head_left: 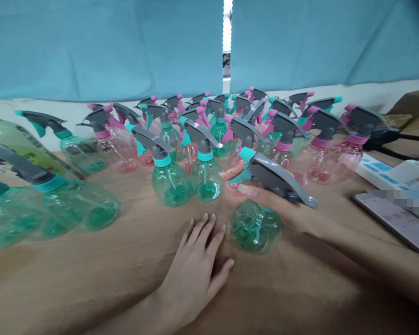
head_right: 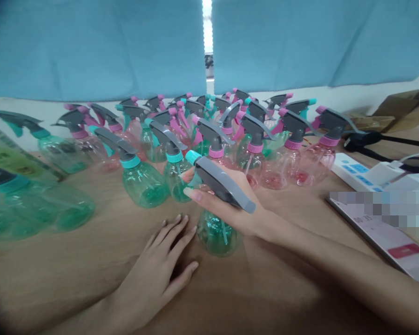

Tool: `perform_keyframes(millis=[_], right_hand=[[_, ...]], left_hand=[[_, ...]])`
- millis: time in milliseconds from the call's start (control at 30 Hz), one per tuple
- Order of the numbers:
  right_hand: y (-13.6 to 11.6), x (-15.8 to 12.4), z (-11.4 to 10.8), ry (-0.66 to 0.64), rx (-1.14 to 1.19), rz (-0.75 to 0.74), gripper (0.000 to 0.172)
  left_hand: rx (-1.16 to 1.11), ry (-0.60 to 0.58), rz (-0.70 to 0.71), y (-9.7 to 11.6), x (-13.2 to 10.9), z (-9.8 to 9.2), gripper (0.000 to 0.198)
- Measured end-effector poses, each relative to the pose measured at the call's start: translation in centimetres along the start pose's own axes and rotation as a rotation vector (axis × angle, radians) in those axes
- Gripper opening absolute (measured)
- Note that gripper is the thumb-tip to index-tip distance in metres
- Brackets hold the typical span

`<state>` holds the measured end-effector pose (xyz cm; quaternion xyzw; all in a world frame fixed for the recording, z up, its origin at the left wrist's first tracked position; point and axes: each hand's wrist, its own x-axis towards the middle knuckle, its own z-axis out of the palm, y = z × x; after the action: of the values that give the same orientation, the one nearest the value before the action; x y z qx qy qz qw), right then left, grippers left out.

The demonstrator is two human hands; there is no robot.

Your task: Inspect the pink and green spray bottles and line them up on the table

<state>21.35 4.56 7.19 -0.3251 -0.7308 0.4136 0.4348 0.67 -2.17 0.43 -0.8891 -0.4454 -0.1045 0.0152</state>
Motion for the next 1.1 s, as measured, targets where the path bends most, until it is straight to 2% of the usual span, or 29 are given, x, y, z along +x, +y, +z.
perform_keyframes(millis=[367, 700, 1100], right_hand=[[-0.54, 0.21, 0.11, 0.018, 0.034, -0.065, 0.025], [-0.22, 0.02, -0.01, 0.009, -0.031, 0.019, 0.030], [-0.26, 0.03, 0.02, 0.014, -0.007, -0.018, 0.027]], left_hand=[[0.016, -0.007, -0.001, 0.10, 0.04, -0.05, 0.052], [0.004, 0.007, 0.000, -0.02, 0.01, 0.14, 0.051], [0.025, -0.005, 0.009, 0.05, 0.02, 0.06, 0.053]])
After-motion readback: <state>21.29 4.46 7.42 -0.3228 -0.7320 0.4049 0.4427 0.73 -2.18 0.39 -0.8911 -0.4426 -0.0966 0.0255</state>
